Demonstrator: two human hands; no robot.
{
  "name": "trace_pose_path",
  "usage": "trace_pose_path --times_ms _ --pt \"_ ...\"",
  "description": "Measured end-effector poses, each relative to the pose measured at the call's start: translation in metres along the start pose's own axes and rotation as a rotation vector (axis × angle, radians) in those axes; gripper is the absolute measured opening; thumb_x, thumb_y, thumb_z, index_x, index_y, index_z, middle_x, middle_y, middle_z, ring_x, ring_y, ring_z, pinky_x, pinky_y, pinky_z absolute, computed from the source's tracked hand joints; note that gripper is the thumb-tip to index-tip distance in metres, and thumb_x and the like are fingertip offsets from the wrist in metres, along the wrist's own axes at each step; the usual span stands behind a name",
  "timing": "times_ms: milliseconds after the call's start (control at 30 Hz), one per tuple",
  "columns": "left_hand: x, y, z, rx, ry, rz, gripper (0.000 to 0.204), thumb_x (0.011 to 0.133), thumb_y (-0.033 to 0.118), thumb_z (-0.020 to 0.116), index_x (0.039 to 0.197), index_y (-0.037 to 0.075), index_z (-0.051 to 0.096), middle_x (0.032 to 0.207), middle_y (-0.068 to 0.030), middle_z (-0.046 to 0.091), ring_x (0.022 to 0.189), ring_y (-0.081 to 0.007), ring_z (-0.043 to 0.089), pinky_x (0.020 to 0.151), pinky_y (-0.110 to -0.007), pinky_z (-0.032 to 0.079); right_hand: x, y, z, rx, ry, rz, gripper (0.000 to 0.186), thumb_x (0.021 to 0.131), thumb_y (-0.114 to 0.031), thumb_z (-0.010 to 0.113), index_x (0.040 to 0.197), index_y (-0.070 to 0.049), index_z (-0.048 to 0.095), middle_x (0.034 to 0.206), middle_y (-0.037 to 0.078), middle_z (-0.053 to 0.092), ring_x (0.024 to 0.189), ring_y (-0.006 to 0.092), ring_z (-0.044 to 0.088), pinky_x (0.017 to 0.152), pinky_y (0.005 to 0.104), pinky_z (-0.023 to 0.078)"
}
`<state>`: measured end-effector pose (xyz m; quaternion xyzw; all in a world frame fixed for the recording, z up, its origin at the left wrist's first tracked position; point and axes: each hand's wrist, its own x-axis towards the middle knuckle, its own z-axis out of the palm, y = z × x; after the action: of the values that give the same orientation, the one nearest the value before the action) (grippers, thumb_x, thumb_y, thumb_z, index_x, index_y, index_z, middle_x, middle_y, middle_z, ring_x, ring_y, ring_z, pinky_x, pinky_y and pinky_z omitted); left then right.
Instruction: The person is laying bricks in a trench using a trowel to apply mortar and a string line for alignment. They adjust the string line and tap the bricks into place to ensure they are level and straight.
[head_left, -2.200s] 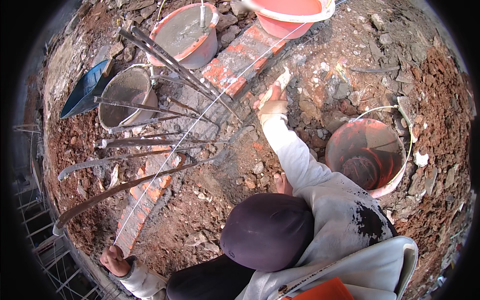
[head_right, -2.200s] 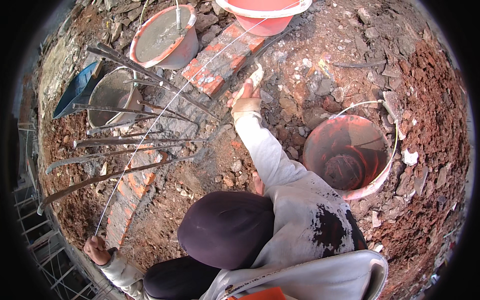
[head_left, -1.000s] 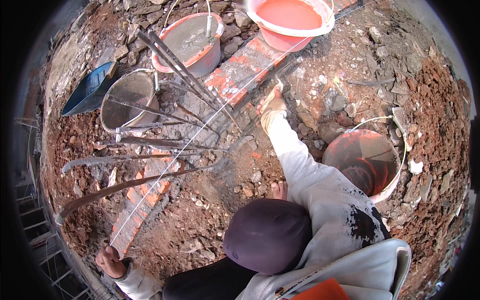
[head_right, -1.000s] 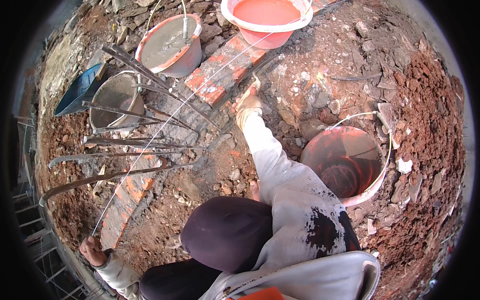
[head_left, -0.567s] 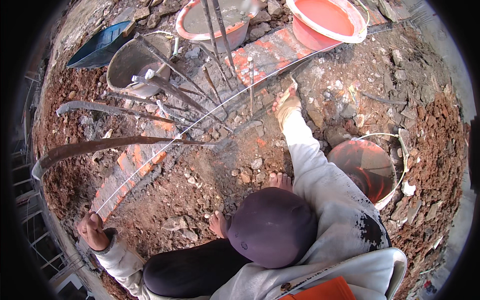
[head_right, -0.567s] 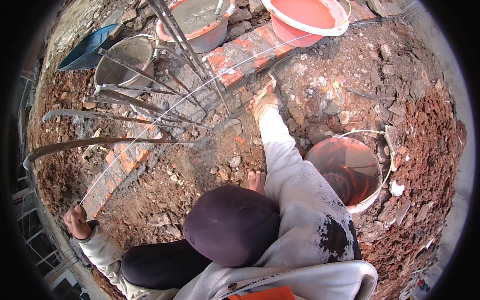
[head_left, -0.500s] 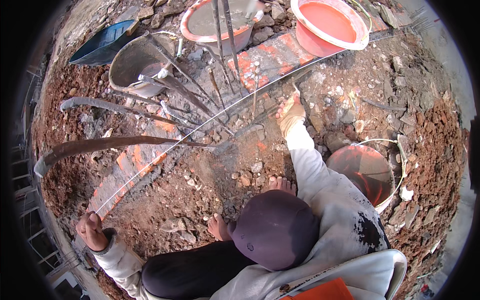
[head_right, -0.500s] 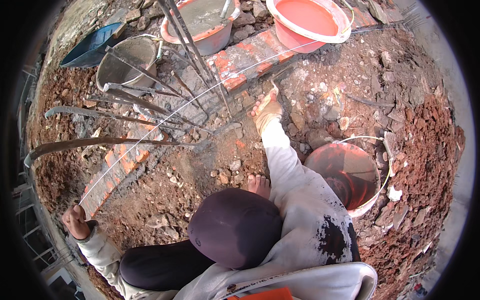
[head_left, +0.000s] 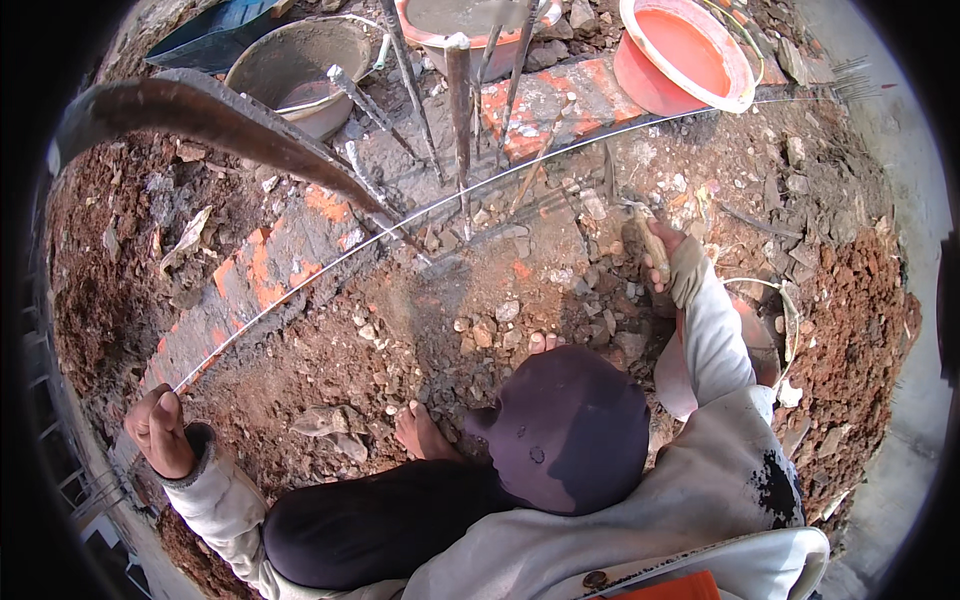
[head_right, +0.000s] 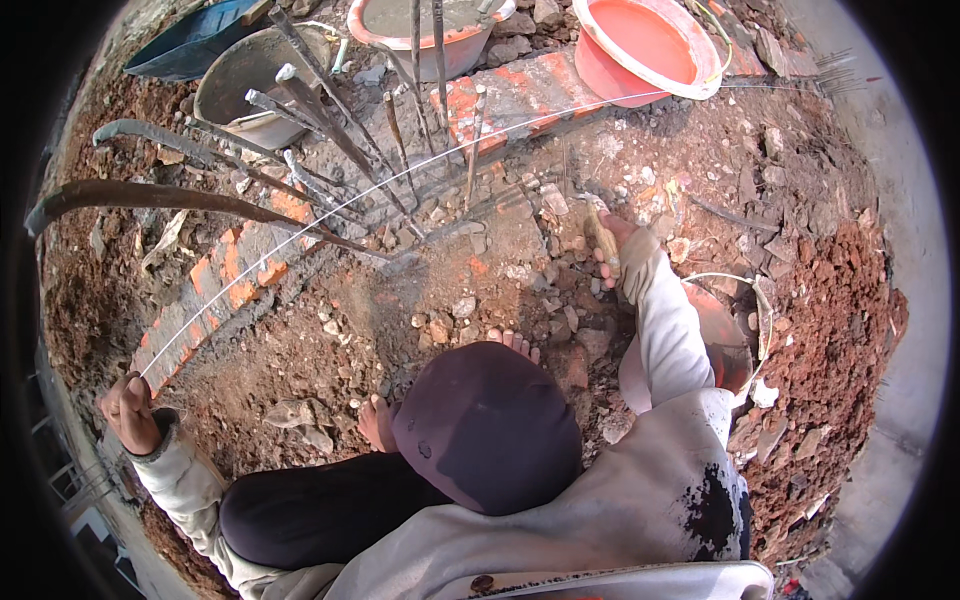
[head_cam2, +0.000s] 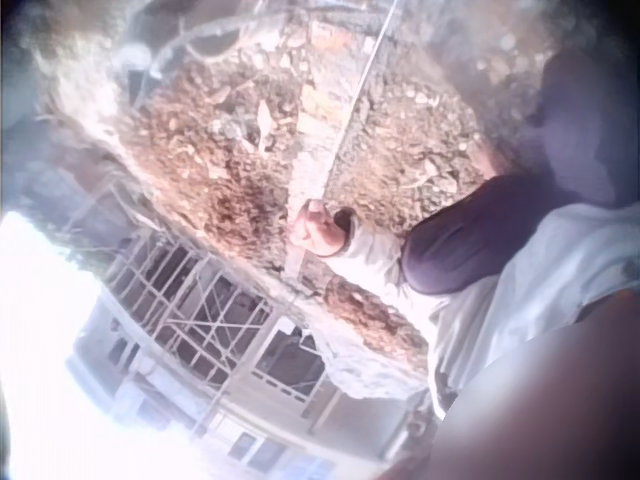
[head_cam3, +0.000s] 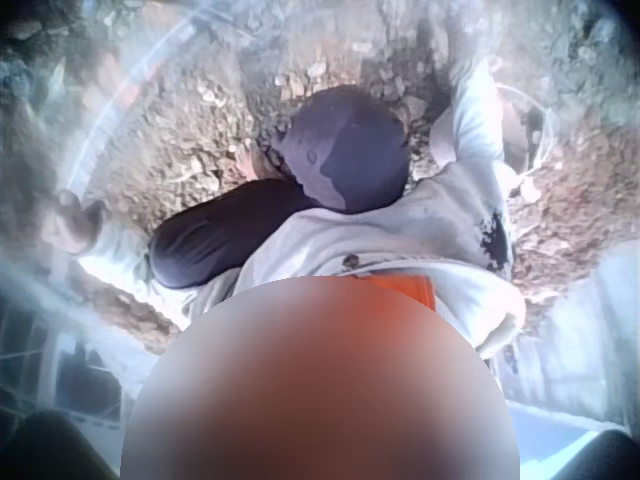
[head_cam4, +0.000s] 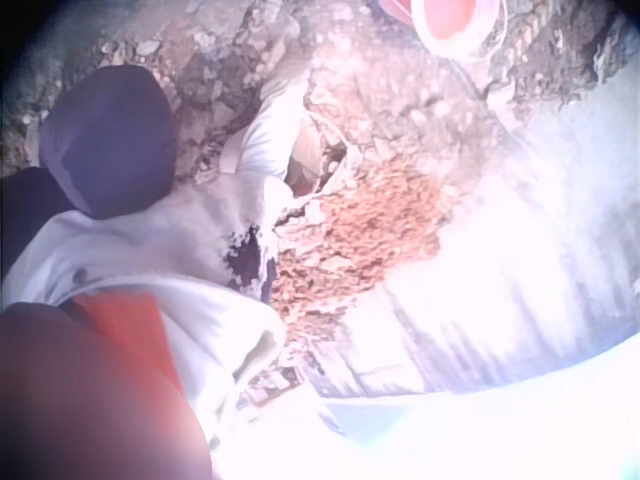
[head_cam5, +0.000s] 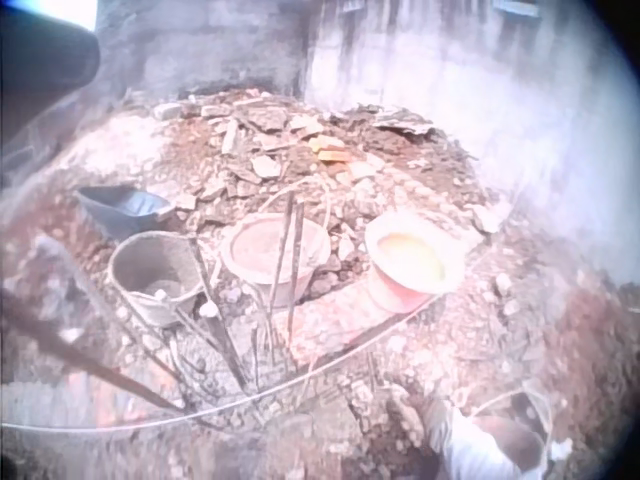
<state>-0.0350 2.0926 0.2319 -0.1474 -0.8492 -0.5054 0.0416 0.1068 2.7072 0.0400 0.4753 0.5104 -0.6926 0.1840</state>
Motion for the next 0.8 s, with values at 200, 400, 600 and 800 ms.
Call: trace_pose_path --times_ms 200,400,600,800 --pt "-0.001 -0.015 0.001 0.012 0.067 0.018 0.038 0.078 0.008 0.049 0.05 0.006 0.022 0.047 0.0013 0.027 0.043 -0.0062 0.02 0.043 -0.026 0.011 0.013 -0.002 -0.02 -0.212 -0.111 0.179 0.027 0.086 -0.042 0.046 0.095 -0.016 0.049 0.053 0.004 0.05 0.031 0.016 0.043 0.026 0.0287 0.035" --pt "-0.006 -0.001 -0.007 0.006 0.003 0.001 0.039 0.081 0.012 0.049 0.051 0.007 0.024 0.047 0.0013 0.028 0.044 -0.0066 0.022 0.043 -0.026 0.013 -0.01 -0.017 -0.035 -0.525 -0.028 0.08 0.035 0.084 -0.048 0.047 0.102 -0.018 0.053 0.048 0.0 0.047 0.03 0.0129 0.04 0.027 0.0273 0.033" --pt "0.004 0.005 -0.007 0.037 0.047 0.001 0.039 0.083 0.015 0.048 0.051 0.007 0.026 0.046 0.0019 0.027 0.044 -0.0066 0.022 0.043 -0.026 0.014 0.051 -0.018 -0.015 -0.739 0.117 0.306 0.047 0.079 -0.059 0.045 0.074 -0.014 0.052 0.047 0.003 0.049 0.033 0.0179 0.044 0.03 0.0378 0.036" --pt "-0.005 0.001 -0.005 0.053 0.005 -0.023 0.038 0.081 0.011 0.047 0.051 0.007 0.025 0.046 0.0027 0.027 0.043 -0.0058 0.02 0.043 -0.026 0.013 0.028 -0.045 -0.02 -0.577 0.154 0.244 0.049 0.081 -0.058 0.044 0.084 -0.01 0.055 0.047 0.006 0.048 0.037 0.0168 0.046 0.031 0.0339 0.036"
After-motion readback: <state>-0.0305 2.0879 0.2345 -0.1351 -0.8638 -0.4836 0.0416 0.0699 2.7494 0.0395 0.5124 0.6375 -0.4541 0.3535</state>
